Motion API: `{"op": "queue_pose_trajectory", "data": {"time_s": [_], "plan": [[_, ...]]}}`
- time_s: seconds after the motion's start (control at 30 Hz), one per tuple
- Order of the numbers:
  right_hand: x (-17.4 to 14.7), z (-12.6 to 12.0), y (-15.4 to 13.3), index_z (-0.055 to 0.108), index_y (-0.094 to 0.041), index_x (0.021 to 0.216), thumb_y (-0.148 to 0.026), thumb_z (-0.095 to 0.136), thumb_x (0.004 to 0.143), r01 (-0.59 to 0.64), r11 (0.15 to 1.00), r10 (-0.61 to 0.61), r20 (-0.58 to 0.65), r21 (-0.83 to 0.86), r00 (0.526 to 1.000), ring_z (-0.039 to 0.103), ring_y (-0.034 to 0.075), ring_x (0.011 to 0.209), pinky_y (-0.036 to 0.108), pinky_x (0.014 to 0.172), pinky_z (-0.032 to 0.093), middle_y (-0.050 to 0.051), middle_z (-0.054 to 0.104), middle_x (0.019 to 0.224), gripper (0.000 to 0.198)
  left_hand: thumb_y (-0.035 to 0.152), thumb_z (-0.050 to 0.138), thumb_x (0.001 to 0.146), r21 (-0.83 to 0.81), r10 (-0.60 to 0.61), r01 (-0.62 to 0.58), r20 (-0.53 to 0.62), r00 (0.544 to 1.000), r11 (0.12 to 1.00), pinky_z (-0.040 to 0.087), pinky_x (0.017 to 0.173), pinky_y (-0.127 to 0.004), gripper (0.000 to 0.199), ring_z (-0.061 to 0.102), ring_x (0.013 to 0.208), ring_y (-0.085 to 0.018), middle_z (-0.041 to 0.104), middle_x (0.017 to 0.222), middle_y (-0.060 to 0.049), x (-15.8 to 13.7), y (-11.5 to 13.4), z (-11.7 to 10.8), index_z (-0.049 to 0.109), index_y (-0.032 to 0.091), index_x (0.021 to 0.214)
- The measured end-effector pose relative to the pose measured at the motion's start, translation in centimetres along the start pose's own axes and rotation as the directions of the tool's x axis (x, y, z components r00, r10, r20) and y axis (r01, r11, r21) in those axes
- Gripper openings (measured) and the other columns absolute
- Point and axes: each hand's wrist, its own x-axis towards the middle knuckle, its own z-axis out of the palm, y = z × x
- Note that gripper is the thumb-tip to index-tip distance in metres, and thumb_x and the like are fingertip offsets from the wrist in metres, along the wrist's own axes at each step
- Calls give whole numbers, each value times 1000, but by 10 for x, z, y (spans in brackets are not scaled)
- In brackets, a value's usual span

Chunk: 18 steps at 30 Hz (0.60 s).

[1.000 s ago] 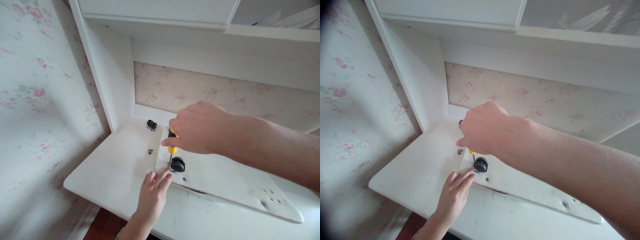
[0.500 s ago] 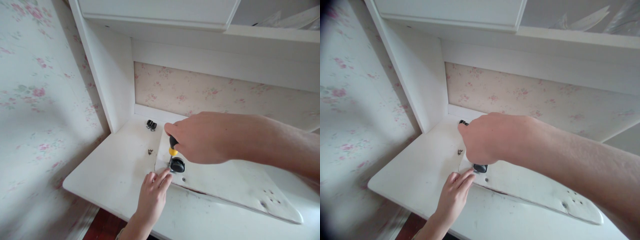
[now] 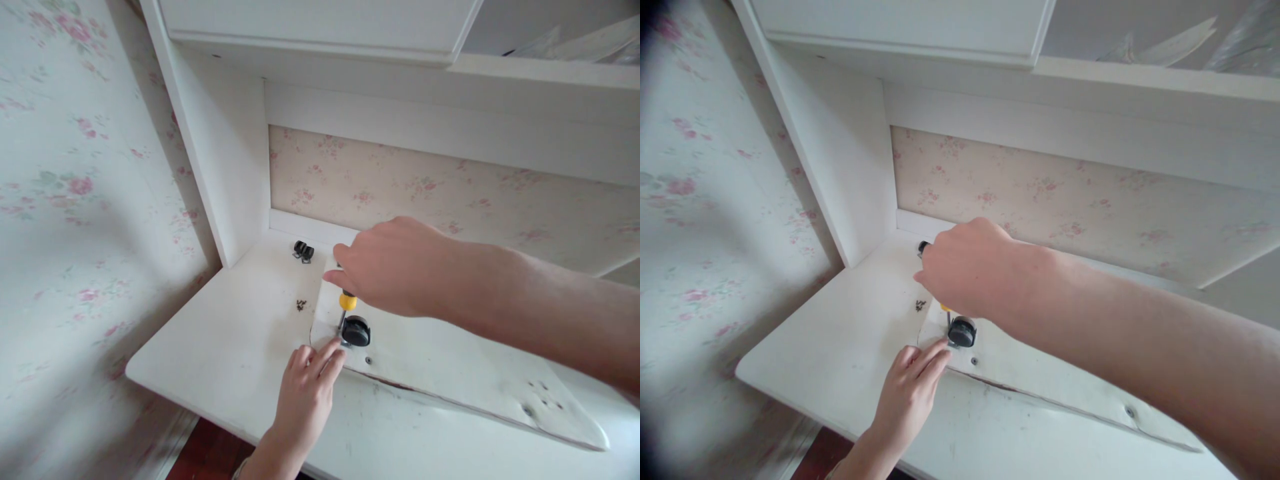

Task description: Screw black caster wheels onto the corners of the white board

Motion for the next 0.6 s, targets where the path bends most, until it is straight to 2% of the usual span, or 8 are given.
{"op": "queue_pose_trajectory", "data": {"time_s": [0.07, 0.17, 0.23, 0.33, 0.4, 0.43, 0.53, 0.6], "plan": [[0, -1, 1, 65, -23, 100, -45, 30, 99, -11, 1000, 10, -11, -30, 1000, 63, 28, 66, 36, 50, 38, 11, 68, 76, 41, 5, 53, 90, 5, 1, -1, 0, 1000, 1000, 50, 70, -36, 35, 53, 76, -18, 65, 129, -2, 0, 0, -1, 63, 22, 118], [-3, -7, 3, 55, -31, 122, -46, 39, 94, -49, 995, 36, 143, 83, 989, 61, 24, 60, 35, 46, 38, 7, 70, 91, 36, 5, 52, 90, 7, 5, -5, 6, 1000, 1000, 50, 71, -36, 35, 54, 76, -18, 65, 129, -3, 0, 0, -1, 63, 23, 119], [-5, -8, 2, 53, -32, 126, -44, 45, 91, -49, 994, 27, 208, 102, 978, 57, 21, 53, 33, 43, 35, 5, 70, 88, 38, 5, 52, 90, 9, 6, -7, 5, 1000, 1000, 50, 71, -36, 36, 54, 76, -18, 65, 129, -4, 0, 0, 0, 63, 23, 119], [-1, -5, 0, 63, -25, 107, -46, 40, 95, -8, 1000, 7, 88, 3, 996, 57, 22, 52, 33, 44, 34, 7, 65, 69, 33, 4, 51, 90, 15, 0, 0, -2, 1000, 1000, 50, 71, -36, 36, 53, 76, -18, 65, 129, -3, -1, 0, 1, 63, 22, 119], [3, -4, -1, 65, -22, 92, -48, 32, 98, -3, 998, 3, 14, -61, 1000, 60, 25, 58, 34, 47, 35, 9, 64, 65, 43, 5, 51, 90, 17, -5, 5, -2, 1000, 1000, 50, 71, -36, 36, 53, 76, -18, 65, 129, -3, -1, 0, 1, 63, 22, 119], [4, -4, -1, 65, -21, 92, -50, 31, 98, -8, 998, 8, 8, -59, 1000, 62, 26, 61, 34, 48, 36, 9, 65, 68, 45, 5, 51, 90, 17, -4, 4, 3, 1000, 1000, 50, 72, -36, 36, 53, 76, -18, 65, 129, -3, -1, 0, 1, 63, 22, 119], [3, -7, -2, 58, -25, 114, -50, 35, 96, -37, 997, 28, 115, 75, 993, 62, 24, 63, 33, 47, 36, 8, 69, 89, 38, 5, 51, 91, 16, 4, -4, 15, 1000, 1000, 50, 72, -36, 36, 54, 77, -19, 65, 129, -4, -1, 0, 0, 63, 22, 119], [2, -9, -2, 52, -27, 123, -44, 39, 94, -39, 989, 14, 169, 142, 986, 61, 23, 61, 33, 46, 35, 8, 69, 95, 36, 5, 51, 90, 16, 7, -7, 14, 1000, 1000, 50, 72, -36, 36, 54, 77, -18, 65, 128, -4, 0, 0, 0, 63, 22, 119]]}}
